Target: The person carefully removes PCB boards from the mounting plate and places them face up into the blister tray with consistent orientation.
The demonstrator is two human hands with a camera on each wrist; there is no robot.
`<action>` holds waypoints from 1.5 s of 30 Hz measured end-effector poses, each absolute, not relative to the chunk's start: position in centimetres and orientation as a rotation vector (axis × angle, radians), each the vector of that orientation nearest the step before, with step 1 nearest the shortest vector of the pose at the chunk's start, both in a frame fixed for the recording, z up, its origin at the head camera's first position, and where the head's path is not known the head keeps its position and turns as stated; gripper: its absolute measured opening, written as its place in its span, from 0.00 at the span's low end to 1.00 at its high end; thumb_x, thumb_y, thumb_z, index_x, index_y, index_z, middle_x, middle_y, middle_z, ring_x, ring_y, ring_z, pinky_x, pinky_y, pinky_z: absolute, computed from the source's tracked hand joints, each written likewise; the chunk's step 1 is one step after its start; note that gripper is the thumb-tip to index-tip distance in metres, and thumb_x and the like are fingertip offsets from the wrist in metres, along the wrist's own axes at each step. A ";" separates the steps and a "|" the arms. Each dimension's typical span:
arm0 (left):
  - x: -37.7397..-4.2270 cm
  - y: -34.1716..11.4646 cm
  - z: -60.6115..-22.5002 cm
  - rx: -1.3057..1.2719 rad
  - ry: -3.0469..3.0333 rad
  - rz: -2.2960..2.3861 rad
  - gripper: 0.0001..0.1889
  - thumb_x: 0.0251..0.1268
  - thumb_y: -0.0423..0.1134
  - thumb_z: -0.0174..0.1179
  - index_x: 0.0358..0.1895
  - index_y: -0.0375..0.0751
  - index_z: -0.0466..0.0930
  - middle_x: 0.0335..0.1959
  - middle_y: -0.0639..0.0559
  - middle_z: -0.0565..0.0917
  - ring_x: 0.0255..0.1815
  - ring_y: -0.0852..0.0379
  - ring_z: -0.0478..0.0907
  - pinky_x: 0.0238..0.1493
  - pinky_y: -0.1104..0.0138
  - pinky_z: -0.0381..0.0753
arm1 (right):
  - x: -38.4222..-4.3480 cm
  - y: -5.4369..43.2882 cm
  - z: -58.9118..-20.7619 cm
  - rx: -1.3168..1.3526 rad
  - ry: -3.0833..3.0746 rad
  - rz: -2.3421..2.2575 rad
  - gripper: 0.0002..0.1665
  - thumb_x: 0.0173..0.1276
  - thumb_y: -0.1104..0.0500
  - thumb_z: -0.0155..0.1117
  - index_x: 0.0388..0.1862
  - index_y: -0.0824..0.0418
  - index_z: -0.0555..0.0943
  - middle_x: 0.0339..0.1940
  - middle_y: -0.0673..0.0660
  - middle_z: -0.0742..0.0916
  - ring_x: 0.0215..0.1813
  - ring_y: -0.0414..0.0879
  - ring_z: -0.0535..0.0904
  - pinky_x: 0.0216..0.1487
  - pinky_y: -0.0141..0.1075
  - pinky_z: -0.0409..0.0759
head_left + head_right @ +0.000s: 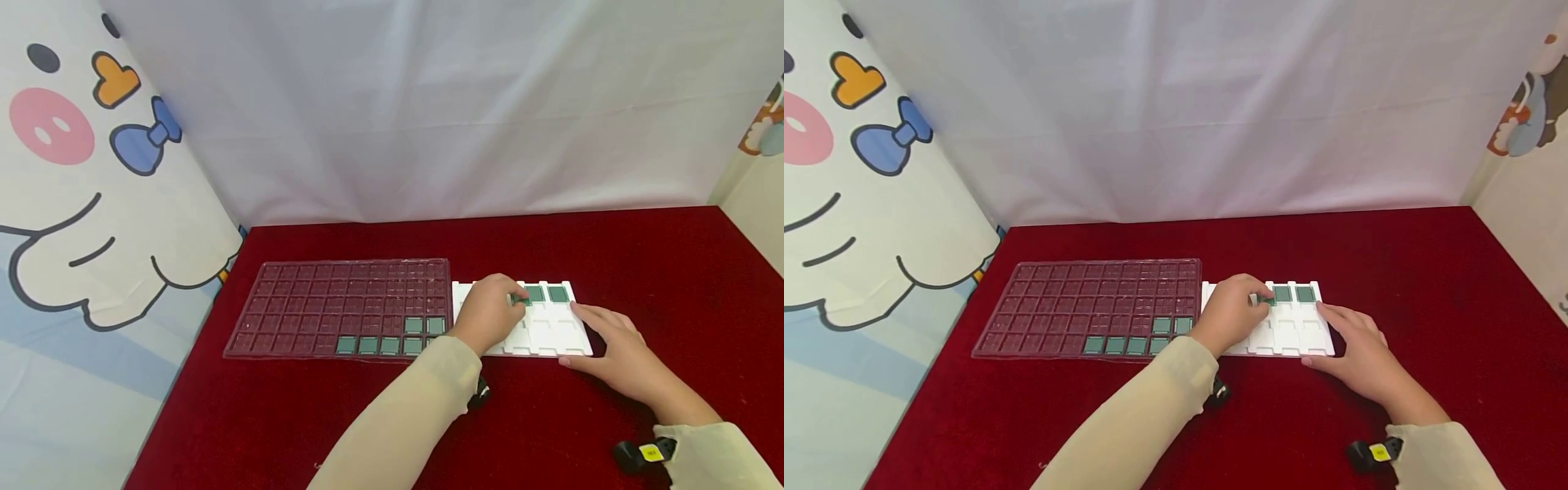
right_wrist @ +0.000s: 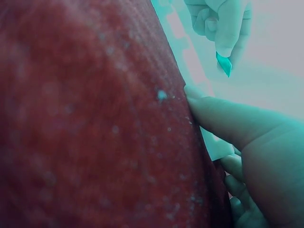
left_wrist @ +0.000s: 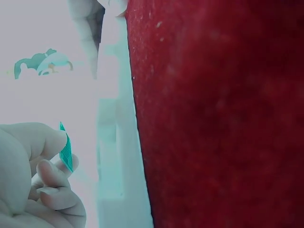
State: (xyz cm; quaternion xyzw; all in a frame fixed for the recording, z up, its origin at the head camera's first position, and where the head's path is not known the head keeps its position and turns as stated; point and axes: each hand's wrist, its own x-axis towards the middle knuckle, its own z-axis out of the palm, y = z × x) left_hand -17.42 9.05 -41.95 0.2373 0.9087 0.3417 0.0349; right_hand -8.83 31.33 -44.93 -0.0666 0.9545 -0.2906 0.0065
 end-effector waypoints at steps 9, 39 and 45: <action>-17.1 8.4 -41.7 0.767 2.795 1.048 0.11 0.69 0.34 0.64 0.49 0.51 0.91 0.57 0.59 0.83 0.61 0.62 0.78 0.63 0.73 0.71 | -8.9 31.4 -44.9 -0.209 2.992 -0.899 0.60 0.58 0.44 0.81 0.79 0.68 0.62 0.74 0.74 0.68 0.71 0.74 0.57 0.64 0.72 0.60; -16.1 5.2 -42.1 0.854 2.778 1.158 0.12 0.65 0.32 0.65 0.47 0.48 0.92 0.50 0.60 0.86 0.51 0.66 0.78 0.54 0.77 0.73 | -8.8 31.2 -44.9 -0.212 3.002 -0.902 0.60 0.57 0.42 0.82 0.79 0.68 0.63 0.74 0.73 0.68 0.71 0.72 0.57 0.64 0.69 0.59; -16.0 4.5 -42.1 0.849 2.769 1.153 0.13 0.65 0.31 0.63 0.48 0.48 0.92 0.50 0.59 0.86 0.51 0.65 0.78 0.54 0.76 0.73 | -8.8 31.2 -44.9 -0.203 2.995 -0.896 0.61 0.57 0.42 0.82 0.80 0.68 0.62 0.74 0.73 0.68 0.71 0.72 0.57 0.64 0.69 0.59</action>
